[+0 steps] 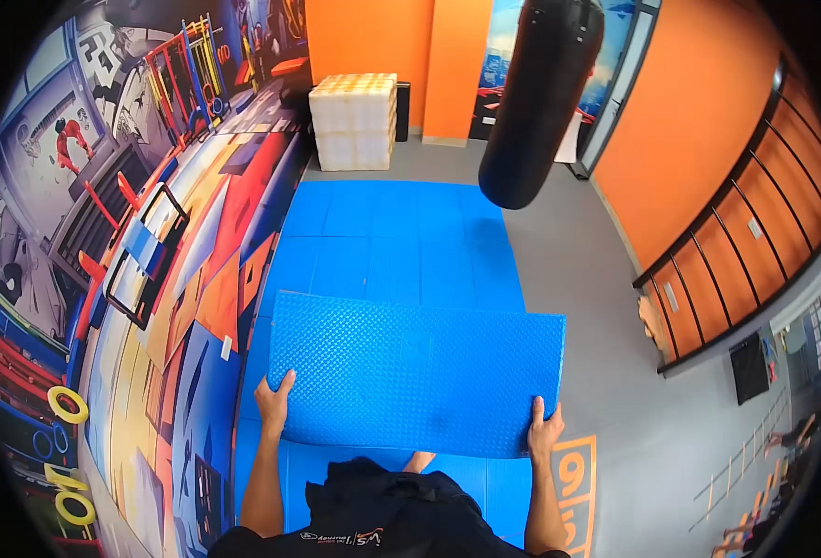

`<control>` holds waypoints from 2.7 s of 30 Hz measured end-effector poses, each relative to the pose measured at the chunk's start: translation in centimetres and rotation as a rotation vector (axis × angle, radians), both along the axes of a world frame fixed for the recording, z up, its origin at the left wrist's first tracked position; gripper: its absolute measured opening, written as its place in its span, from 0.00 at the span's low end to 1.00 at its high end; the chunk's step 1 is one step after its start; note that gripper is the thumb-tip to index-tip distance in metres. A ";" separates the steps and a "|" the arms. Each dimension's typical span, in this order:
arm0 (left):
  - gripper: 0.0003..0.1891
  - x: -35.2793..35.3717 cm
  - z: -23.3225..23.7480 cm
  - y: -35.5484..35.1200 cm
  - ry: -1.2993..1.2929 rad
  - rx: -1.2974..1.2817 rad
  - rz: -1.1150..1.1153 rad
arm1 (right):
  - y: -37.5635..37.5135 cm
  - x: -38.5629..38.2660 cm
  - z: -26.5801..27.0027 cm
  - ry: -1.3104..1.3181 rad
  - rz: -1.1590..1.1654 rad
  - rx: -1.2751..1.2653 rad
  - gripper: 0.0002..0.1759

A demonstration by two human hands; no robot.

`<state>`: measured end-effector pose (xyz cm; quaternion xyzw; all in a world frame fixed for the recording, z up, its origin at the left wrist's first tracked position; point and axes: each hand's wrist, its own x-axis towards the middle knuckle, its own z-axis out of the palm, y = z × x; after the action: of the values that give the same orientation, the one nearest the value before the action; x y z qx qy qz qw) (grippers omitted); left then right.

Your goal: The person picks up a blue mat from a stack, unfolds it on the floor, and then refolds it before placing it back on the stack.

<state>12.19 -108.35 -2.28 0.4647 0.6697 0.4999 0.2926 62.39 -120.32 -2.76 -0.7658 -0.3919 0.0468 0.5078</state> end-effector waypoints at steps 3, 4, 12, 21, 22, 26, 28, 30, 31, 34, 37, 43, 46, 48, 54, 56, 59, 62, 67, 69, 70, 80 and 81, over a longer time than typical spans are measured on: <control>0.19 0.6 0.1 3.2 0.017 0.036 0.095 | 7.7 1.3 1.4 -0.007 0.055 -0.092 0.20; 0.19 1.0 -0.8 4.5 0.025 0.073 0.130 | 10.0 1.6 1.0 -0.024 0.080 -0.069 0.20; 0.20 -0.9 -3.3 16.7 0.044 0.062 0.279 | 30.0 -0.9 -0.2 0.036 0.207 -0.103 0.21; 0.23 -6.2 -1.1 40.0 0.031 -0.014 0.252 | 50.9 -5.0 -1.3 0.185 0.218 -0.058 0.22; 0.24 -6.7 -0.8 42.3 0.026 -0.027 0.220 | 52.8 -5.2 -1.2 0.243 0.231 -0.060 0.22; 0.23 -7.0 0.5 51.7 0.112 0.030 0.248 | 59.6 -7.5 0.6 0.396 0.361 -0.042 0.25; 0.24 -7.2 -0.4 56.2 0.095 0.107 0.237 | 63.6 -7.5 0.2 0.393 0.426 -0.037 0.31; 0.25 -7.3 -0.8 61.0 0.105 0.153 0.213 | 68.1 -7.8 0.4 0.391 0.380 -0.058 0.30; 0.25 -7.2 -0.9 63.6 0.108 0.181 0.208 | 70.8 -7.8 0.5 0.387 0.364 -0.065 0.29; 0.26 -6.3 -0.7 71.0 0.107 0.157 0.194 | 79.0 -7.7 -0.1 0.310 0.355 -0.030 0.28; 0.24 -4.9 1.2 78.3 0.151 0.104 0.254 | 87.7 -7.1 -0.4 0.229 0.370 -0.034 0.28; 0.22 -5.0 0.6 92.1 0.084 0.165 0.327 | 104.6 -6.2 1.7 0.159 0.396 -0.003 0.29; 0.22 -4.9 1.5 97.6 0.047 0.103 0.343 | 111.3 -6.7 2.7 0.040 0.396 -0.019 0.28; 0.21 -5.5 0.8 101.4 -0.003 0.067 0.341 | 116.0 -7.2 2.2 -0.006 0.406 -0.020 0.28; 0.19 -10.6 -3.6 114.9 -0.250 0.017 0.259 | 129.5 -9.8 -0.4 -0.010 0.398 -0.033 0.26; 0.19 -12.0 -4.8 119.7 -0.325 0.004 0.228 | 134.3 -11.3 0.2 0.010 0.389 -0.024 0.25; 0.17 -14.1 -4.0 128.2 -0.302 -0.013 0.177 | 141.6 -13.9 1.4 0.024 0.331 -0.024 0.23; 0.16 -17.1 -4.7 136.5 -0.100 -0.049 0.116 | 148.4 -15.5 0.9 0.044 0.313 0.007 0.22; 0.20 -18.8 -4.6 148.0 0.372 -0.064 0.046 | 155.0 -16.8 -0.2 0.081 0.235 -0.040 0.21; 0.21 -18.8 -5.1 152.2 0.410 -0.034 0.068 | 157.5 -16.9 -0.7 0.090 0.183 -0.047 0.20; 0.21 -18.5 -5.2 154.1 0.402 -0.028 0.064 | 159.1 -16.9 -0.8 0.061 0.170 -0.056 0.19; 0.20 -16.9 -5.2 176.1 0.462 -0.018 0.073 | 183.1 -13.5 -3.3 0.026 0.193 -0.007 0.22; 0.20 -16.8 -5.3 178.9 0.461 -0.007 0.073 | 185.8 -13.0 -3.9 0.013 0.200 -0.006 0.23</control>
<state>-4.64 70.56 -7.59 0.5409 0.7370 0.3885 0.1154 49.39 65.44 -6.70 -0.7240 -0.4627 0.1033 0.5011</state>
